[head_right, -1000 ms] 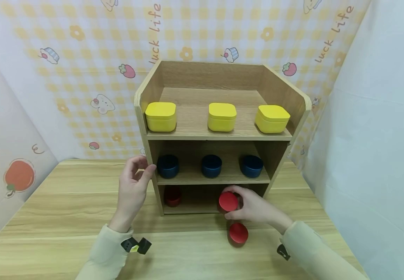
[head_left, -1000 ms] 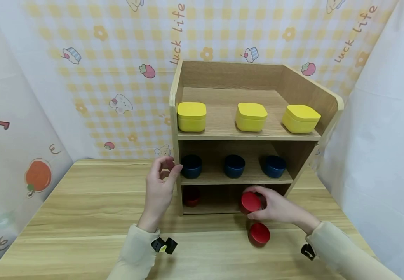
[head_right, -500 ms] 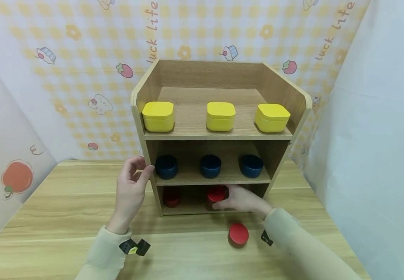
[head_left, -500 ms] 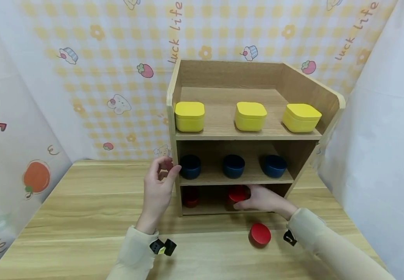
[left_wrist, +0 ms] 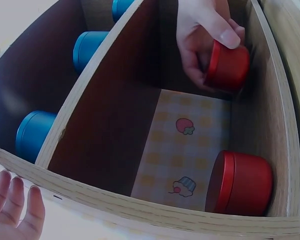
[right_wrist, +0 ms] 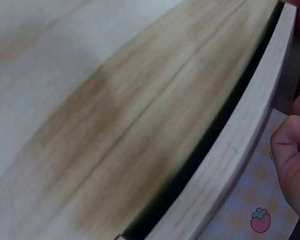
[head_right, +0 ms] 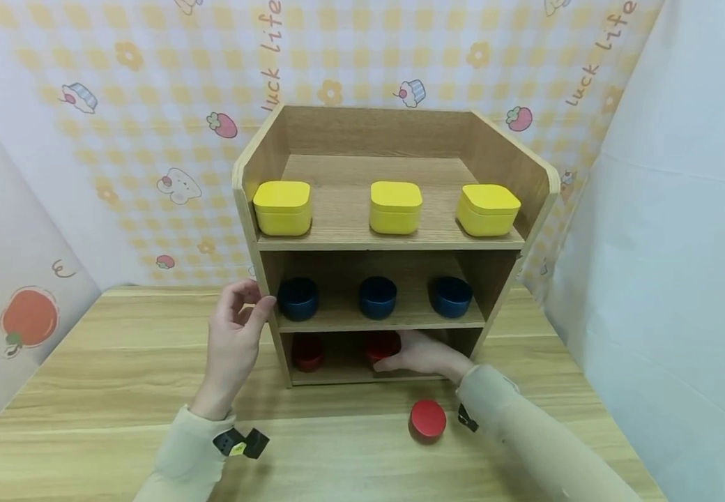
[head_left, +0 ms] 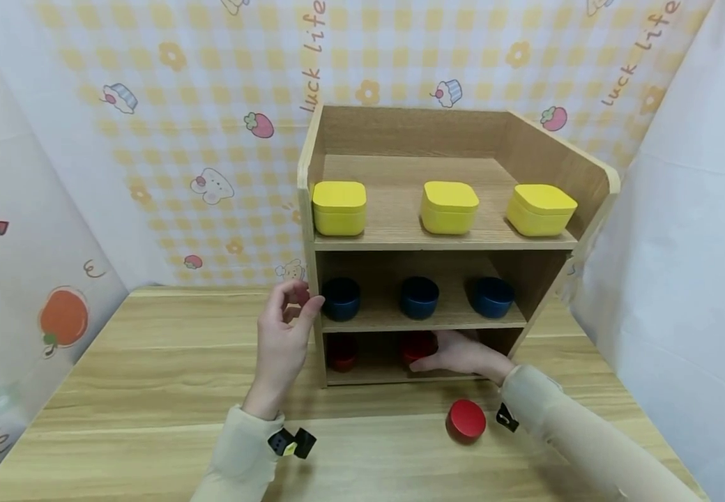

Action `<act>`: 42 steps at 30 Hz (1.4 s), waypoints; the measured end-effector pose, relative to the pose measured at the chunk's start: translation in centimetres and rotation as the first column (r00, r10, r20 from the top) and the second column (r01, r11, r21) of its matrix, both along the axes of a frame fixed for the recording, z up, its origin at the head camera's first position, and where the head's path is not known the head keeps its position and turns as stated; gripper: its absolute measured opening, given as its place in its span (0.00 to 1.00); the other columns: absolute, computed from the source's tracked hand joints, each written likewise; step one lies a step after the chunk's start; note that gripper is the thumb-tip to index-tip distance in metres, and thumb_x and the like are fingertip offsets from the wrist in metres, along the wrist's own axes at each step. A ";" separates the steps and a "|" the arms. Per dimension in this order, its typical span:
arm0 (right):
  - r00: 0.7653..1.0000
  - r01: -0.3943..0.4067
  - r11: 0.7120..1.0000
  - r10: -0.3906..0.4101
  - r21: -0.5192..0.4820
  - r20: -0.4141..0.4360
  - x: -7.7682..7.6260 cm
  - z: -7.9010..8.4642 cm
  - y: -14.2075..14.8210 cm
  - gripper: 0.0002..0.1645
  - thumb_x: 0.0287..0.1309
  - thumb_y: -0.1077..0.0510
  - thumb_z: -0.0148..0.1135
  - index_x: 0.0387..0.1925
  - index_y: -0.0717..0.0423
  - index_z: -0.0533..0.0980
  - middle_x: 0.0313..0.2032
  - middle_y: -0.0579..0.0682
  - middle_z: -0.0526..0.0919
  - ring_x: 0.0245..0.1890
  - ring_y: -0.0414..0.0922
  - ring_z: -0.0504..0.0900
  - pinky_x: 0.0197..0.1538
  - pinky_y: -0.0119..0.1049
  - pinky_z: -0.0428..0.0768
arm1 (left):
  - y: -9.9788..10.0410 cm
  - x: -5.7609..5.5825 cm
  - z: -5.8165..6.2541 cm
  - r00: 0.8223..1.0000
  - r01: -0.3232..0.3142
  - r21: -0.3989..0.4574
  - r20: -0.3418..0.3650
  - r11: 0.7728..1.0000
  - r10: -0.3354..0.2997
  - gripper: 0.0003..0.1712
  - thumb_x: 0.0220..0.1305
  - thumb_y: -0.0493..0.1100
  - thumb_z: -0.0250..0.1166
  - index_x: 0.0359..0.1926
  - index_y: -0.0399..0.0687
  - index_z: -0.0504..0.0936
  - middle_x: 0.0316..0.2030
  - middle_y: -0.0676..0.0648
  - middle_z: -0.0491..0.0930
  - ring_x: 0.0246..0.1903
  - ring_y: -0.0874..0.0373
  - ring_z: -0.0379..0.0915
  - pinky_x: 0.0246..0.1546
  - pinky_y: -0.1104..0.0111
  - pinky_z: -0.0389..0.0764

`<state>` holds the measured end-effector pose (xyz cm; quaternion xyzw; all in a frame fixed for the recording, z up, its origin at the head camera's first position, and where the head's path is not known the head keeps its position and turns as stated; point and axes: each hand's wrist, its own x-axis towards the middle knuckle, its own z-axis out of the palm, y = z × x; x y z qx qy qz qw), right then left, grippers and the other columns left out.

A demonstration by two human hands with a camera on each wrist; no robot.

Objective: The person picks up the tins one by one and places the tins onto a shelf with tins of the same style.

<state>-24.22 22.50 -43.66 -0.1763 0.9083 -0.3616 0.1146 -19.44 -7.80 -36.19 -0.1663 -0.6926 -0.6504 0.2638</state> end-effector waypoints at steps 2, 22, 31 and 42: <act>1.000 -0.015 1.000 0.015 -0.013 -0.001 -0.1 -0.2 0.1 0.65 0.44 0.39 0.76 0.76 0.49 0.50 0.74 0.54 0.51 0.71 0.54 0.52 0.69 0.55 0.55 | -0.1 -0.4 -0.5 1.000 0.000 0.000 0.003 1.000 0.000 0.13 0.64 0.29 0.63 0.48 0.32 0.73 0.38 0.41 0.73 0.40 0.57 0.69 0.40 0.71 0.71; 0.997 -0.074 0.994 0.075 -0.077 0.002 -0.6 -0.9 -0.3 0.62 0.47 0.42 0.76 0.76 0.49 0.50 0.74 0.52 0.53 0.71 0.51 0.53 0.69 0.54 0.55 | -0.2 -0.6 -0.6 1.000 0.014 -0.002 -0.006 1.000 -0.014 0.13 0.64 0.29 0.63 0.49 0.33 0.73 0.39 0.40 0.74 0.41 0.57 0.69 0.39 0.70 0.71; 0.996 -0.086 0.995 0.088 -0.054 0.029 -0.7 -1.0 -0.7 0.57 0.48 0.43 0.76 0.74 0.51 0.56 0.72 0.52 0.58 0.70 0.51 0.56 0.69 0.53 0.57 | -0.5 -1.2 -1.3 0.999 0.019 0.005 -0.033 1.000 -0.018 0.14 0.65 0.33 0.65 0.50 0.37 0.74 0.39 0.44 0.74 0.41 0.56 0.70 0.40 0.70 0.72; 0.991 -0.125 0.992 0.125 -0.008 0.043 -0.6 -0.5 -0.5 0.57 0.52 0.42 0.73 0.75 0.53 0.53 0.72 0.54 0.56 0.71 0.53 0.55 0.69 0.53 0.57 | -0.1 -0.1 0.0 1.000 0.004 -0.003 -0.020 1.000 -0.004 0.13 0.64 0.28 0.63 0.48 0.30 0.73 0.38 0.40 0.73 0.40 0.58 0.69 0.39 0.70 0.71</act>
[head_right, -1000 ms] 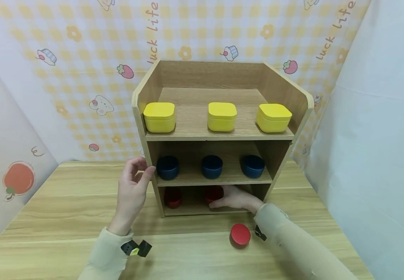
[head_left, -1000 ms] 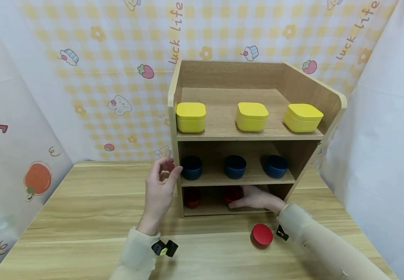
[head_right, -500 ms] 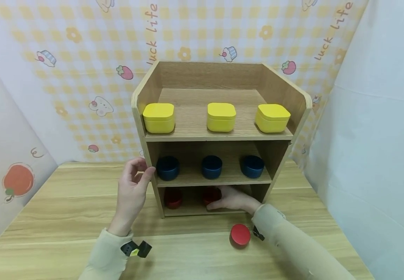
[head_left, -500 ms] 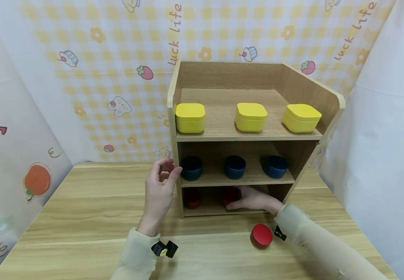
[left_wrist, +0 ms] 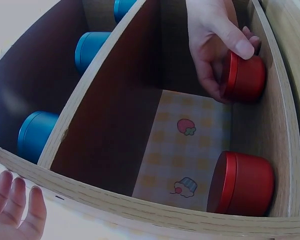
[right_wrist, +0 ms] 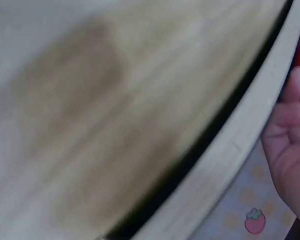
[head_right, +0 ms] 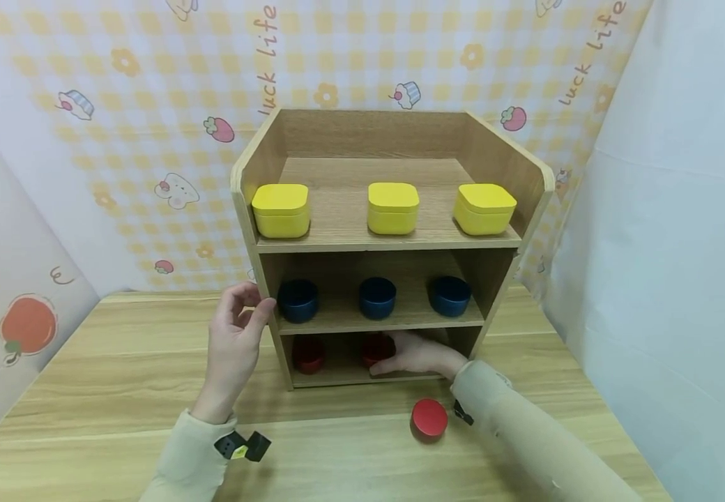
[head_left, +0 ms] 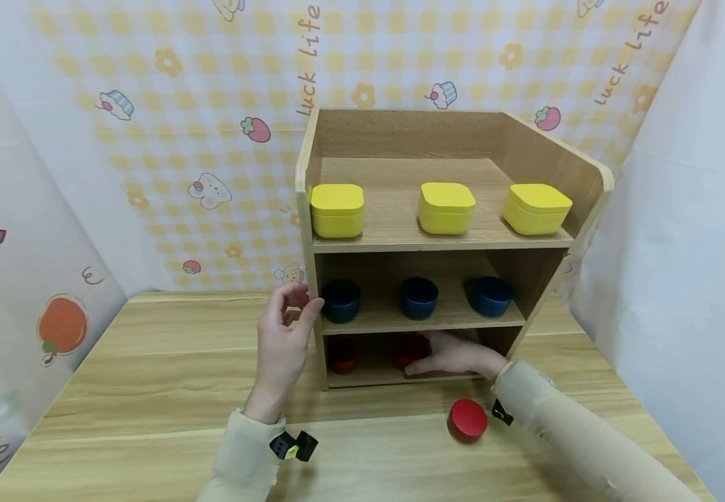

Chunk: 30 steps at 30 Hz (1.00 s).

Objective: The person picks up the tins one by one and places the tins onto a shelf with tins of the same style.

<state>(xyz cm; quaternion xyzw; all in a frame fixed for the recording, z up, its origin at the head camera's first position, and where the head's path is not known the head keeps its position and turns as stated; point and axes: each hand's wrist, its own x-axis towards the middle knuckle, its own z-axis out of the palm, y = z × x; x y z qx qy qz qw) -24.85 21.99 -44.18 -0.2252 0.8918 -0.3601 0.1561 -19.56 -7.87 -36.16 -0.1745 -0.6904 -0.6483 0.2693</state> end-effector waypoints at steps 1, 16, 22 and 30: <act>1.000 -0.003 1.000 0.003 0.005 0.006 0.0 0.2 0.1 0.57 0.52 0.42 0.73 0.75 0.53 0.53 0.72 0.54 0.56 0.71 0.53 0.55 0.69 0.53 0.57 | 0.1 0.2 0.3 1.000 -0.001 -0.003 -0.006 1.000 0.001 0.12 0.64 0.28 0.62 0.48 0.29 0.72 0.38 0.39 0.73 0.40 0.58 0.69 0.39 0.70 0.71; 0.998 0.062 0.989 -0.063 0.132 0.004 2.2 1.9 1.9 0.41 0.60 0.34 0.61 0.66 0.53 0.66 0.49 0.49 0.75 0.45 0.46 0.74 0.46 0.45 0.75 | 0.3 1.2 1.5 1.000 0.005 -0.008 0.002 1.000 -0.005 0.12 0.65 0.29 0.62 0.47 0.28 0.72 0.37 0.38 0.73 0.40 0.57 0.68 0.39 0.69 0.70; 0.998 0.007 0.997 -0.002 0.078 -0.067 3.3 2.2 2.9 0.34 0.66 0.39 0.58 0.64 0.55 0.68 0.36 0.48 0.78 0.29 0.43 0.74 0.32 0.37 0.74 | 0.2 0.9 1.1 1.000 0.002 -0.005 0.005 1.000 -0.002 0.12 0.65 0.29 0.62 0.47 0.30 0.72 0.38 0.39 0.73 0.40 0.58 0.68 0.40 0.70 0.70; 0.995 -0.038 0.999 0.036 -0.012 -0.095 5.3 2.7 4.5 0.25 0.67 0.48 0.60 0.59 0.58 0.73 0.26 0.47 0.78 0.23 0.41 0.74 0.28 0.33 0.74 | 0.1 0.8 0.9 1.000 0.013 0.007 0.024 1.000 -0.013 0.12 0.65 0.30 0.63 0.48 0.31 0.72 0.38 0.40 0.73 0.41 0.57 0.68 0.41 0.69 0.70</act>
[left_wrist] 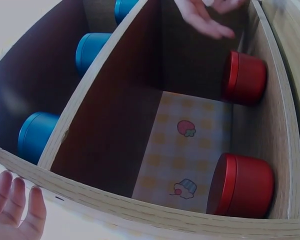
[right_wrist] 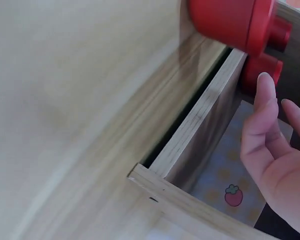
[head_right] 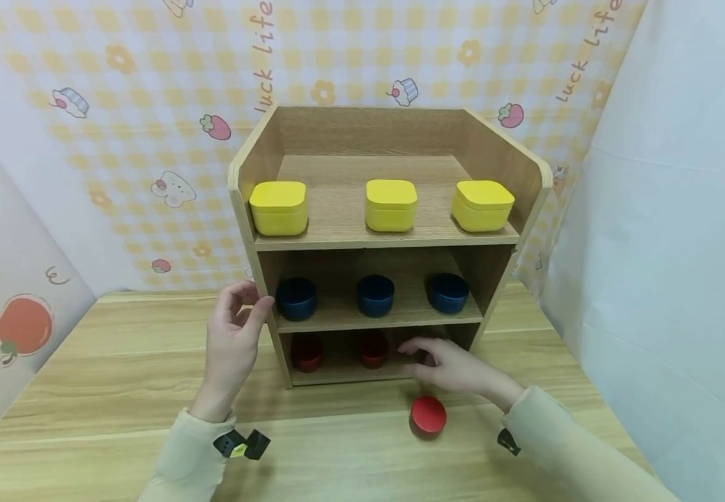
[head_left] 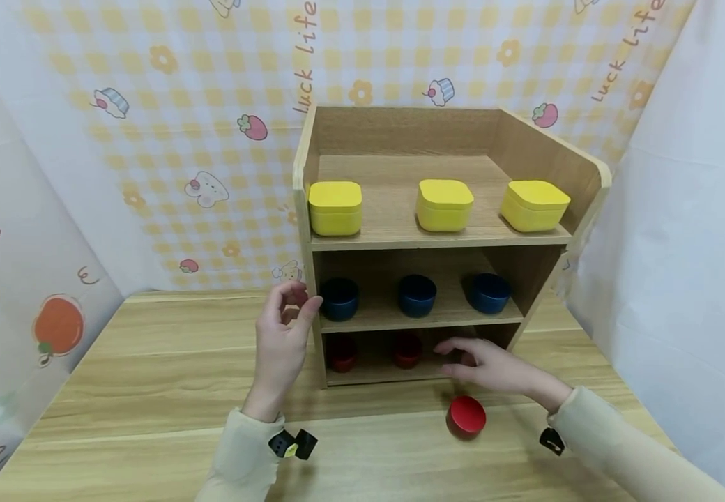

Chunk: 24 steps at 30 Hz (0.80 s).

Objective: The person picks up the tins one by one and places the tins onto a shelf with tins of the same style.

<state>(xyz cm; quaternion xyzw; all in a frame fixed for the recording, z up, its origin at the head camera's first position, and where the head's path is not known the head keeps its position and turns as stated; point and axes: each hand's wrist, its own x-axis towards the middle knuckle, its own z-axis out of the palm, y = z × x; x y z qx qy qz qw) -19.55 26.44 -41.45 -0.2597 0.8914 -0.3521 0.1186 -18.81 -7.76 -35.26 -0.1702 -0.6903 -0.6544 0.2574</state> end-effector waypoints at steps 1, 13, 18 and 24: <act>1.000 -0.004 1.000 0.004 -0.028 0.018 0.3 0.0 0.2 0.23 0.68 0.50 0.60 0.57 0.60 0.74 0.27 0.49 0.79 0.24 0.43 0.76 0.29 0.34 0.76 | 0.0 0.0 0.0 1.000 0.002 0.001 0.002 1.000 -0.002 0.12 0.65 0.30 0.63 0.48 0.30 0.72 0.38 0.40 0.73 0.41 0.57 0.68 0.41 0.69 0.70; 0.973 0.034 0.983 0.009 -0.180 0.231 2.7 -0.2 2.4 0.22 0.65 0.58 0.62 0.56 0.65 0.71 0.37 0.61 0.81 0.34 0.51 0.82 0.35 0.40 0.81 | 0.1 0.2 0.4 1.000 -0.001 -0.002 -0.017 1.000 0.001 0.12 0.64 0.28 0.62 0.47 0.27 0.72 0.38 0.40 0.73 0.40 0.58 0.68 0.40 0.69 0.70; 0.970 0.004 0.976 0.049 -0.218 0.237 3.3 -1.1 3.1 0.24 0.62 0.61 0.64 0.57 0.67 0.71 0.35 0.56 0.79 0.31 0.39 0.79 0.32 0.34 0.78 | 0.2 0.2 0.5 0.999 -0.007 -0.004 -0.031 1.000 0.007 0.12 0.64 0.27 0.62 0.47 0.26 0.72 0.37 0.40 0.73 0.40 0.59 0.69 0.39 0.71 0.71; 0.983 -0.050 0.976 0.086 -0.213 0.165 3.7 -1.8 3.4 0.26 0.58 0.59 0.69 0.56 0.65 0.72 0.23 0.45 0.76 0.24 0.34 0.74 0.26 0.30 0.74 | 0.1 0.2 0.4 0.999 -0.004 0.001 -0.039 1.000 0.004 0.12 0.64 0.27 0.62 0.47 0.26 0.72 0.37 0.41 0.73 0.40 0.59 0.69 0.39 0.71 0.71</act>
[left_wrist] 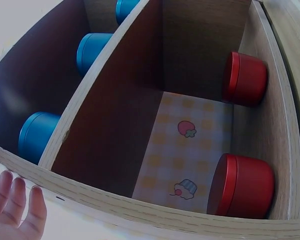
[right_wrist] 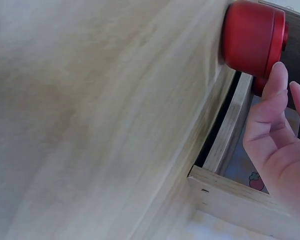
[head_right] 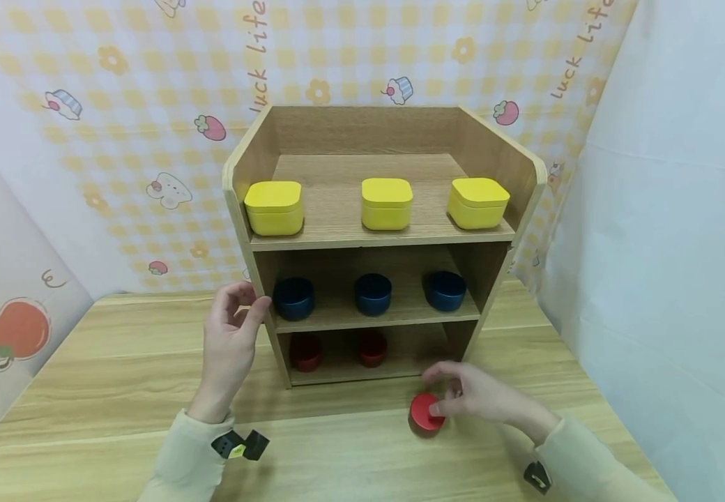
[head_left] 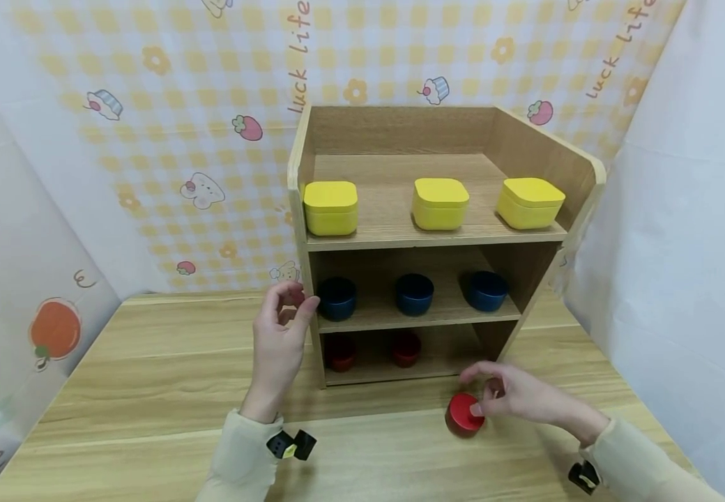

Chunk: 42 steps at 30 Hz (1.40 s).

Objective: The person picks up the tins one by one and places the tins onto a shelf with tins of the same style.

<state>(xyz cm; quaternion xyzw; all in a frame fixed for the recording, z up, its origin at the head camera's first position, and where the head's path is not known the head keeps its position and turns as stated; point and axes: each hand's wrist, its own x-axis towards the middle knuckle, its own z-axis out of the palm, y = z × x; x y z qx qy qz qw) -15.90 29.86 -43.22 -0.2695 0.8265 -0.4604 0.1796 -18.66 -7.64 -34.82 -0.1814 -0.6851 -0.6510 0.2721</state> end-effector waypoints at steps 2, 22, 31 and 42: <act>1.000 -0.019 1.000 0.019 -0.005 -0.010 0.1 -0.2 0.0 0.27 0.58 0.59 0.69 0.56 0.64 0.72 0.24 0.46 0.78 0.25 0.36 0.76 0.27 0.32 0.76 | 0.0 0.0 0.0 1.000 0.002 0.003 0.004 1.000 -0.002 0.12 0.64 0.27 0.62 0.47 0.26 0.72 0.37 0.41 0.73 0.40 0.59 0.69 0.39 0.71 0.71; 0.998 -0.060 0.997 0.061 0.047 -0.033 0.6 -1.8 -0.7 0.33 0.52 0.56 0.74 0.59 0.55 0.70 0.44 0.46 0.79 0.41 0.44 0.76 0.37 0.35 0.78 | -0.1 -0.1 0.2 1.000 -0.009 0.005 0.011 1.000 0.009 0.12 0.64 0.28 0.63 0.46 0.27 0.72 0.36 0.44 0.73 0.39 0.59 0.69 0.38 0.71 0.71; 0.995 -0.074 0.992 0.080 0.099 -0.059 0.4 -2.3 -0.8 0.34 0.50 0.53 0.76 0.58 0.52 0.71 0.43 0.42 0.78 0.39 0.40 0.74 0.38 0.34 0.75 | -0.1 0.1 0.3 1.000 -0.009 0.004 0.013 1.000 0.009 0.12 0.64 0.28 0.63 0.46 0.27 0.72 0.36 0.43 0.72 0.39 0.59 0.69 0.38 0.72 0.71; 0.996 -0.072 0.991 0.077 0.110 -0.038 0.5 -2.6 -0.8 0.34 0.50 0.52 0.75 0.57 0.51 0.70 0.45 0.42 0.78 0.41 0.40 0.75 0.43 0.34 0.75 | 0.0 0.1 0.2 1.000 -0.010 -0.006 0.012 1.000 0.010 0.12 0.63 0.27 0.63 0.46 0.26 0.72 0.37 0.42 0.73 0.39 0.59 0.69 0.38 0.71 0.71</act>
